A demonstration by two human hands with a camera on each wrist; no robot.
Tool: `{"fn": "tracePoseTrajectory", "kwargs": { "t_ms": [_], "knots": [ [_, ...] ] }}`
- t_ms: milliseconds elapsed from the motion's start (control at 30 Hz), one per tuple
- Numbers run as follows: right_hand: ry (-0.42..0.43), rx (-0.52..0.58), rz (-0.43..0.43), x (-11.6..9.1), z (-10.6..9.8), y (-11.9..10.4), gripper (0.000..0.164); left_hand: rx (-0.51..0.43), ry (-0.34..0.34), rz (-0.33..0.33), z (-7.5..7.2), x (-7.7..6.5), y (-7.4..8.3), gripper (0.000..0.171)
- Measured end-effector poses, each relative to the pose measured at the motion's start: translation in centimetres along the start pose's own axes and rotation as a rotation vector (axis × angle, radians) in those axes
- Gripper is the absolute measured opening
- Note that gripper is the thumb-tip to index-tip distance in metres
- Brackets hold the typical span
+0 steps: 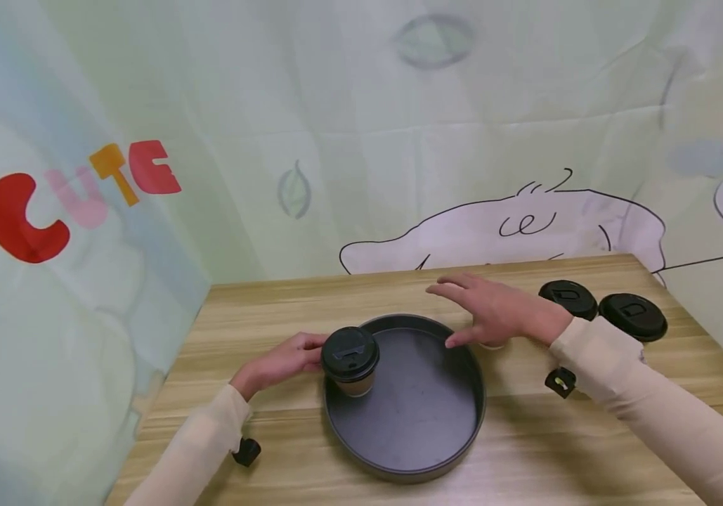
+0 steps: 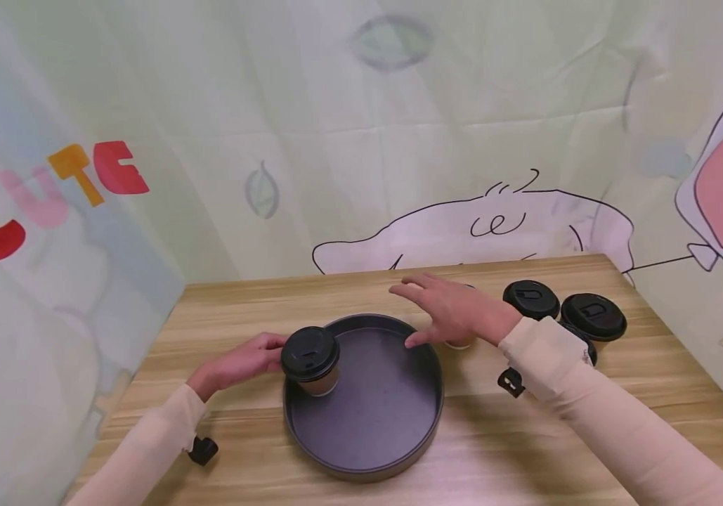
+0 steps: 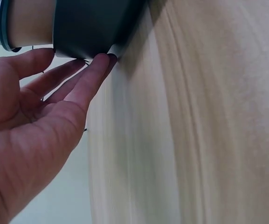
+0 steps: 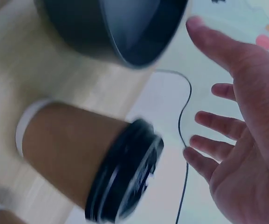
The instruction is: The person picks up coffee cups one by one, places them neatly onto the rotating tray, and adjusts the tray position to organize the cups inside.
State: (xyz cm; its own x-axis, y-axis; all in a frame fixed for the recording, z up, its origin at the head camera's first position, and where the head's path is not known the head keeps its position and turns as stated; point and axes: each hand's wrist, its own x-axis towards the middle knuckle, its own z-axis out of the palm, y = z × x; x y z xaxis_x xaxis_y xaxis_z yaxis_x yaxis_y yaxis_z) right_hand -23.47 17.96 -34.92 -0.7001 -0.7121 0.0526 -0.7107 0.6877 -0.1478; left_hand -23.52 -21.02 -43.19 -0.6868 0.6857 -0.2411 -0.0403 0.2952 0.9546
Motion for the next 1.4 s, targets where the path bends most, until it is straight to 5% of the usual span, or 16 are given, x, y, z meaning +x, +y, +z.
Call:
{"fn": "tracePoseTrajectory", "kwargs": {
  "t_ms": [433,633,1000,1400],
  "knots": [
    [-0.151,-0.052,0.136,-2.3,-0.4,3.8,0.122,-0.031,0.037,-0.006,0.9,-0.7,-0.1,0.048],
    [-0.206,-0.002,0.159,-2.8,-0.5,4.3,0.107,-0.031,0.048,-0.003,0.8,-0.8,-0.2,0.048],
    [-0.154,0.073,0.082,-2.7,-0.3,4.9,0.075,-0.047,0.047,-0.002,0.9,-0.8,-0.2,0.048],
    [-0.200,0.075,0.130,-2.9,-0.8,5.2,0.075,-0.057,0.039,0.008,0.9,-0.7,-0.3,0.051]
  ]
}}
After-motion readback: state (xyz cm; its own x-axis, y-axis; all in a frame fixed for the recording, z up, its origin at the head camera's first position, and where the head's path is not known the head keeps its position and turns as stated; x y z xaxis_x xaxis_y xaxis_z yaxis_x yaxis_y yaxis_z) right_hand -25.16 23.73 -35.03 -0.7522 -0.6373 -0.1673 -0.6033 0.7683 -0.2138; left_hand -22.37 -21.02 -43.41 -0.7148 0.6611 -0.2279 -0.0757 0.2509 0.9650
